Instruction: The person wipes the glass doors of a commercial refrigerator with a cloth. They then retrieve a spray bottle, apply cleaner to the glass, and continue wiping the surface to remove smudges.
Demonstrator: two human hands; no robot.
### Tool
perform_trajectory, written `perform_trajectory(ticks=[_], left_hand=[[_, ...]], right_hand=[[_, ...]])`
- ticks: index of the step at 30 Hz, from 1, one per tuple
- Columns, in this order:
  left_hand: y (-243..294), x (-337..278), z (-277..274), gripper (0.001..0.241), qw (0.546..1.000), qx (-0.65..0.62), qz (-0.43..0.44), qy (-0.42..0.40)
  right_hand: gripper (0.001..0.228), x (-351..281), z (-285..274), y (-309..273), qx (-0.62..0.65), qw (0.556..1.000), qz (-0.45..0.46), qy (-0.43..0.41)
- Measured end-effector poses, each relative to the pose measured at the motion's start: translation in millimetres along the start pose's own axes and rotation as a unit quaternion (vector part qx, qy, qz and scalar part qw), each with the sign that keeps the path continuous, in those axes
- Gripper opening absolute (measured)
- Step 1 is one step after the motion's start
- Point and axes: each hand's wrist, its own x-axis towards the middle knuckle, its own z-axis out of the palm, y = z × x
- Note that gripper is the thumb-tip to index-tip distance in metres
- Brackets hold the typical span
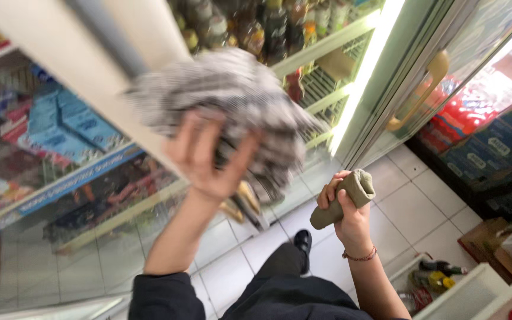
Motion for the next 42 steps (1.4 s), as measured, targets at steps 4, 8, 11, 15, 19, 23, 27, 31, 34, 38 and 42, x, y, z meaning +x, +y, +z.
perform_trajectory(ticks=[4,8,11,15,19,23,27,31,34,38,42], left_hand=[[-29,18,23,0.079,0.962,0.218,-0.098,-0.130],[-29,8,45,0.085,0.923,0.311,-0.021,-0.226],[-13,-8,67,0.056,0.912,0.277,0.100,-0.284],[3,-8,86,0.045,0.917,0.158,0.183,-0.318],[-28,35,72,0.044,0.903,0.258,0.194,-0.284],[-71,115,64,0.070,0.931,0.307,-0.065,-0.189],[-38,162,124,0.079,0.939,0.240,0.044,-0.243],[30,125,166,0.030,0.911,0.146,0.269,-0.277],[32,89,153,0.018,0.854,0.019,0.325,-0.405],[-11,124,143,0.027,0.914,0.199,0.212,-0.284],[-13,211,165,0.076,0.951,0.270,0.029,-0.146]], right_hand=[[0.028,56,5,-29,-0.096,0.995,-0.005,0.022],[0.027,113,0,-49,-0.142,0.990,-0.024,-0.006],[0.027,145,-11,-62,-0.154,0.987,-0.037,-0.019],[0.028,177,-23,-70,-0.110,0.992,-0.061,-0.030],[0.027,196,-36,-72,-0.098,0.992,-0.068,-0.031],[0.029,210,-40,-70,-0.099,0.992,-0.068,-0.028],[0.030,234,-40,-73,-0.080,0.989,-0.114,-0.047],[0.035,262,-44,-82,-0.103,0.958,-0.269,-0.004],[0.033,283,-58,-97,-0.067,0.946,-0.316,-0.017],[0.035,293,-76,-120,-0.094,0.954,-0.283,-0.025],[0.036,315,-89,-140,-0.098,0.969,-0.217,-0.062]])
